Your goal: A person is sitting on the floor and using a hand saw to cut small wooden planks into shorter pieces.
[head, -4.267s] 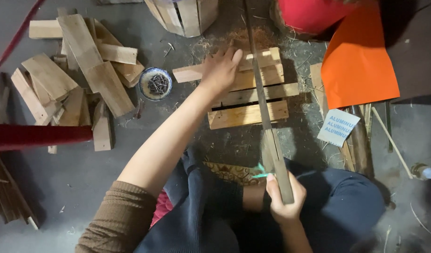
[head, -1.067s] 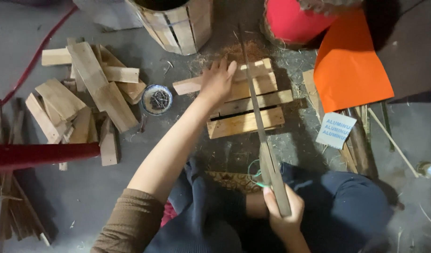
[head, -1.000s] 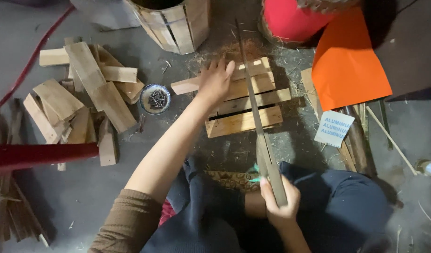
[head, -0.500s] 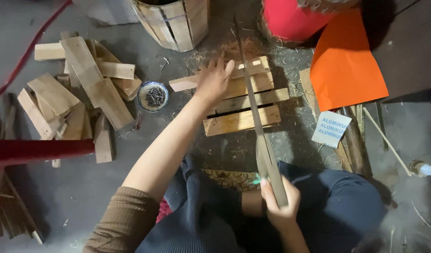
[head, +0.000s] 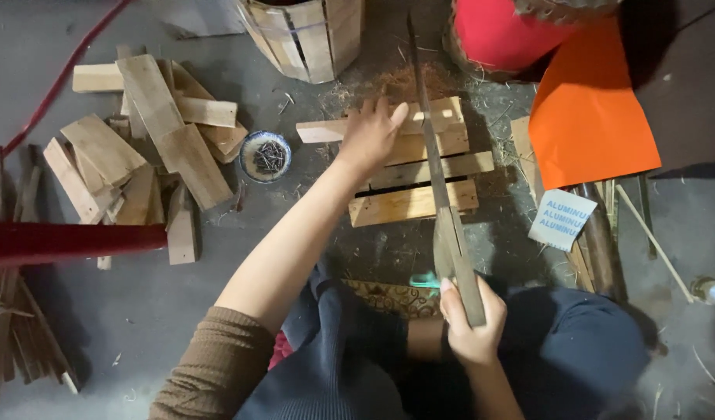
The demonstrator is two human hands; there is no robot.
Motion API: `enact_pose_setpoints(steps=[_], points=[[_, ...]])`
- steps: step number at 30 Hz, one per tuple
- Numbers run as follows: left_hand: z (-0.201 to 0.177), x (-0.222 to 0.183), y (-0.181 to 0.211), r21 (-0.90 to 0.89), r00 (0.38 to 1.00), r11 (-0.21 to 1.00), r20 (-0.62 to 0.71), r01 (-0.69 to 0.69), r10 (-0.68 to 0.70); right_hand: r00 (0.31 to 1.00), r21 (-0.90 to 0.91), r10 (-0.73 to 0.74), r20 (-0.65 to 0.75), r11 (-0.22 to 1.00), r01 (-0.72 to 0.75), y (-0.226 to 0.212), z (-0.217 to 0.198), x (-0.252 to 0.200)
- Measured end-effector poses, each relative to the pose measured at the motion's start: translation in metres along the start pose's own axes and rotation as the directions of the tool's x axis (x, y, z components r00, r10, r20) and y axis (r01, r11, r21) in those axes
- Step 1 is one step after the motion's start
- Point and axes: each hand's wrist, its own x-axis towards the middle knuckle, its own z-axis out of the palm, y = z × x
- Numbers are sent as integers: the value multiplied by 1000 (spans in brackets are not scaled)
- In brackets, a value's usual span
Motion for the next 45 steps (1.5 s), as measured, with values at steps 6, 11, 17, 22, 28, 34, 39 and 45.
enact_pose_setpoints(steps=[6, 11, 17, 22, 28, 34, 39, 45], points=[[15, 6, -4, -10, 999, 1000, -52, 13, -14, 999, 42, -53, -10, 998, 54, -10, 11, 16], [31, 11, -13, 5, 992, 1000, -123, -10, 11, 987, -121, -158, 29, 980, 160, -6, 11, 27], [29, 7, -11, -37, 985, 999, -174, -14, 7, 992, -118, -124, 3, 985, 124, 0, 13, 24], [22, 1, -6, 23, 983, 1000, -186, 1, 3, 995, -75, -101, 1, 992, 100, 3, 7, 17], [17, -2, -3, 39, 972, 999, -234, 12, -3, 995, -142, -96, 0, 985, 95, 5, -4, 3], [21, 0, -3, 67, 987, 998, -161, 11, 0, 994, -63, -109, 6, 992, 109, 6, -2, 3], [17, -1, -4, 45, 992, 998, -123, 40, -34, 994, -68, -104, 22, 992, 105, 13, -15, -18], [16, -2, -2, -11, 986, 1000, -169, 5, -7, 997, -78, -75, 12, 994, 75, 10, -7, -6]])
